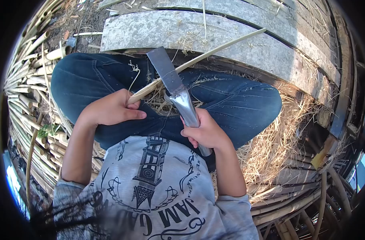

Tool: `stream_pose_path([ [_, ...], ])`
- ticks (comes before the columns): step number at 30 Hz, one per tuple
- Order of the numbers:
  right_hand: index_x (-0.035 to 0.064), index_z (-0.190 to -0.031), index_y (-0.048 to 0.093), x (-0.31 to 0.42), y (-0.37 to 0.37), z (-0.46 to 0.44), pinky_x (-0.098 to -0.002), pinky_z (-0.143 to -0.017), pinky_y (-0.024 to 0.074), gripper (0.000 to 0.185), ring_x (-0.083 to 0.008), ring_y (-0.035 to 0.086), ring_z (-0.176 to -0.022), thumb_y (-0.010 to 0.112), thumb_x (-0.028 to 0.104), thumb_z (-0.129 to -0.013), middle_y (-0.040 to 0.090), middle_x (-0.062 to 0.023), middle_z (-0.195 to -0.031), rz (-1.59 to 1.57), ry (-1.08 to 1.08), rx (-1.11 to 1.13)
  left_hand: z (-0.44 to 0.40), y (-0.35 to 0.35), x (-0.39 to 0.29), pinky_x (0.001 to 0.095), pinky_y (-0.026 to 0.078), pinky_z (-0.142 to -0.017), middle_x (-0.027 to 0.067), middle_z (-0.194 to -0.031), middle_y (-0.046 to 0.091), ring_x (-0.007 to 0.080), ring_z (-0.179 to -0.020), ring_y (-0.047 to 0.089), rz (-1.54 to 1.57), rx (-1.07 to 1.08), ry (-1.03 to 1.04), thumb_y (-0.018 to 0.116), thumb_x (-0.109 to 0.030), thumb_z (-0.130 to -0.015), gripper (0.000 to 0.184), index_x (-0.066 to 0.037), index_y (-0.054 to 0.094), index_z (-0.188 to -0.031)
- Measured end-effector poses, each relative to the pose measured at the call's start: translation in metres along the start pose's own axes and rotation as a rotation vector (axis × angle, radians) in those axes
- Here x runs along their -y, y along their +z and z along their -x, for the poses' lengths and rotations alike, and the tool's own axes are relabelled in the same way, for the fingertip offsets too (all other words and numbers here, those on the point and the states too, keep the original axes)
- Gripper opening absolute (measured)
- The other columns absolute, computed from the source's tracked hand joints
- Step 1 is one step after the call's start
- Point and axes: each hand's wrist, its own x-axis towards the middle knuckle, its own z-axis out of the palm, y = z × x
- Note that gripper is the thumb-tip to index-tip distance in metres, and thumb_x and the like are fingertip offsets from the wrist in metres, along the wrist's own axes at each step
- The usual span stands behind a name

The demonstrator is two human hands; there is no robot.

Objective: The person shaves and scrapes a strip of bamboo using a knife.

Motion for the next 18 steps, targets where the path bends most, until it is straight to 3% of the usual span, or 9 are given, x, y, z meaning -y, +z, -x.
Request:
stream_pose_path([
  [1, 0.0008, -0.090, 0.051, 0.002, -0.001, 0.001, -0.0269, -0.036, 0.0402, 0.018, -0.0101, 0.051, -0.041, 0.060, -0.003, -0.075, 0.053, -0.0038, -0.063, 0.004, 0.000, -0.004, -0.001, 0.000, 0.000, 0.0293, 0.031, -0.050, -0.0070, -0.056, 0.032, 0.0055, -0.057, 0.030, 0.000, -0.002, -0.012, 0.075, -0.021, -0.086, 0.051, -0.010, 0.032, -0.061],
  [5, 0.0018, -0.089, 0.047, -0.003, 0.003, -0.010, -0.0275, -0.036, 0.0427, 0.017, -0.0111, 0.052, -0.041, 0.058, -0.004, -0.077, 0.053, -0.0052, -0.061, -0.207, -0.182, -0.481, 0.000, 0.000, 0.005, 0.0289, 0.031, -0.051, -0.0072, -0.057, 0.032, 0.0056, -0.057, 0.031, 0.002, -0.007, -0.021, 0.075, -0.020, -0.085, 0.050, -0.011, 0.032, -0.063],
  [7, -0.0009, -0.092, 0.051, -0.009, 0.008, -0.009, -0.0281, -0.045, 0.0458, 0.018, -0.0120, 0.052, -0.048, 0.059, -0.001, -0.076, 0.052, -0.0043, -0.063, 0.102, -0.107, -0.543, 0.000, 0.002, 0.006, 0.0288, 0.031, -0.051, -0.0072, -0.057, 0.033, 0.0056, -0.057, 0.031, -0.015, -0.005, -0.024, 0.075, -0.020, -0.085, 0.050, -0.011, 0.031, -0.063],
  [8, -0.0017, -0.096, 0.053, -0.009, 0.013, -0.007, -0.0286, -0.052, 0.0461, 0.022, -0.0127, 0.051, -0.054, 0.059, 0.000, -0.075, 0.052, -0.0038, -0.065, 0.232, -0.133, -0.434, -0.001, 0.001, 0.005, 0.0287, 0.032, -0.052, -0.0072, -0.058, 0.033, 0.0056, -0.057, 0.031, -0.033, -0.010, -0.019, 0.076, -0.019, -0.084, 0.050, -0.011, 0.031, -0.064],
  [11, 0.0009, -0.090, 0.049, -0.018, 0.026, -0.003, -0.0278, -0.039, 0.0437, 0.020, -0.0105, 0.053, -0.045, 0.059, -0.007, -0.074, 0.052, -0.0028, -0.063, 0.241, -0.157, -0.271, 0.001, 0.000, 0.005, 0.0289, 0.032, -0.052, -0.0071, -0.058, 0.033, 0.0058, -0.058, 0.031, -0.018, -0.001, -0.024, 0.076, -0.019, -0.083, 0.049, -0.011, 0.031, -0.065],
  [13, 0.0005, -0.090, 0.049, -0.013, 0.023, -0.004, -0.0279, -0.038, 0.0431, 0.021, -0.0107, 0.053, -0.044, 0.059, -0.007, -0.074, 0.051, -0.0026, -0.061, 0.244, -0.099, -0.271, -0.001, 0.002, 0.007, 0.0291, 0.032, -0.052, -0.0071, -0.058, 0.033, 0.0060, -0.057, 0.031, -0.027, -0.013, 0.013, 0.076, -0.019, -0.083, 0.049, -0.011, 0.031, -0.065],
  [15, 0.0011, -0.088, 0.048, -0.010, 0.023, -0.003, -0.0281, -0.038, 0.0427, 0.020, -0.0110, 0.052, -0.043, 0.059, -0.007, -0.074, 0.050, -0.0028, -0.060, 0.145, -0.011, -0.252, 0.001, 0.002, 0.008, 0.0293, 0.032, -0.052, -0.0071, -0.058, 0.033, 0.0062, -0.057, 0.032, -0.040, -0.031, 0.038, 0.076, -0.019, -0.083, 0.049, -0.011, 0.031, -0.064],
  [17, 0.0020, -0.087, 0.047, -0.014, 0.011, -0.002, -0.0274, -0.037, 0.0426, 0.019, -0.0113, 0.050, -0.042, 0.059, -0.006, -0.074, 0.050, -0.0035, -0.060, -0.158, 0.023, 0.051, 0.002, 0.002, 0.005, 0.0295, 0.032, -0.052, -0.0067, -0.058, 0.033, 0.0066, -0.057, 0.032, -0.066, -0.031, 0.027, 0.077, -0.018, -0.082, 0.049, -0.012, 0.031, -0.065],
  [18, 0.0020, -0.087, 0.047, -0.014, 0.012, -0.002, -0.0274, -0.037, 0.0426, 0.019, -0.0113, 0.050, -0.042, 0.059, -0.006, -0.074, 0.050, -0.0035, -0.060, -0.158, 0.018, 0.050, 0.003, 0.001, 0.003, 0.0295, 0.032, -0.052, -0.0067, -0.058, 0.033, 0.0066, -0.057, 0.032, -0.070, -0.033, 0.030, 0.077, -0.018, -0.082, 0.049, -0.012, 0.031, -0.065],
])
